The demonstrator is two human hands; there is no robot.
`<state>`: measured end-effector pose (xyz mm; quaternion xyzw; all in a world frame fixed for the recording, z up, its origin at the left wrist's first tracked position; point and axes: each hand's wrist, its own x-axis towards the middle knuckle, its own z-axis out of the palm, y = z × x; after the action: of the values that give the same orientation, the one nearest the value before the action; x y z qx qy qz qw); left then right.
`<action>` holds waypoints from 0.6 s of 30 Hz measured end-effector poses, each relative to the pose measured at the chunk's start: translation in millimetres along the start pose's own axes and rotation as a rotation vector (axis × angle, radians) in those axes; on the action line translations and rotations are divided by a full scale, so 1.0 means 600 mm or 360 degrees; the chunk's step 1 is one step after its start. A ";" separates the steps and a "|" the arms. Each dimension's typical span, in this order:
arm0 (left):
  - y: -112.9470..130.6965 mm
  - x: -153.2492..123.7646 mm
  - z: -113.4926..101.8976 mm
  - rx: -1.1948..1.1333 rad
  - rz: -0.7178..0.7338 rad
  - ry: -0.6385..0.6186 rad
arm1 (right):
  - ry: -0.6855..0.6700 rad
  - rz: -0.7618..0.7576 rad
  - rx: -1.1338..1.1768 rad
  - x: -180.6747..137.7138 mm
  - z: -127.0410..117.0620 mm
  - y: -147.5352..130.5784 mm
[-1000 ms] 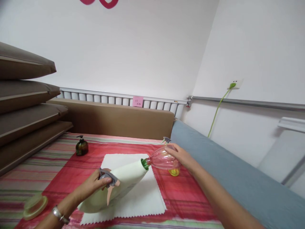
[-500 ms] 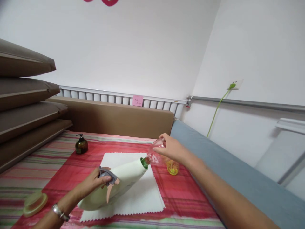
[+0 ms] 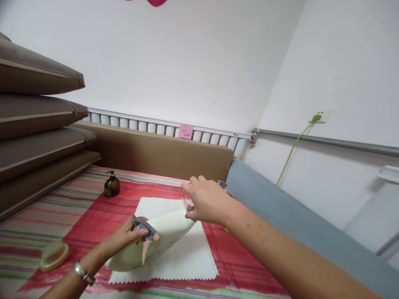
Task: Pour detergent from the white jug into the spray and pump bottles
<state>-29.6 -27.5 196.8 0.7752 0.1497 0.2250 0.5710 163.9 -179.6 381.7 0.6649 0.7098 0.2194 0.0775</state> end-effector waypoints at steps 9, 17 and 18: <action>0.002 -0.007 -0.008 -0.0033 0.0033 0.0006 | -0.0032 0.0204 0.0370 0.005 0.004 0.027; 0.011 -0.011 -0.006 -0.0080 -0.0009 0.0039 | -0.0017 0.0328 0.0486 -0.002 0.005 0.036; 0.011 -0.013 -0.005 -0.0094 -0.0014 0.0049 | -0.0037 0.0358 0.0511 -0.001 0.007 0.038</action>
<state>-37.9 -30.6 202.6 0.7538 0.1550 0.2386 0.5923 186.5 -179.1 387.2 0.7463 0.6560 0.1029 -0.0463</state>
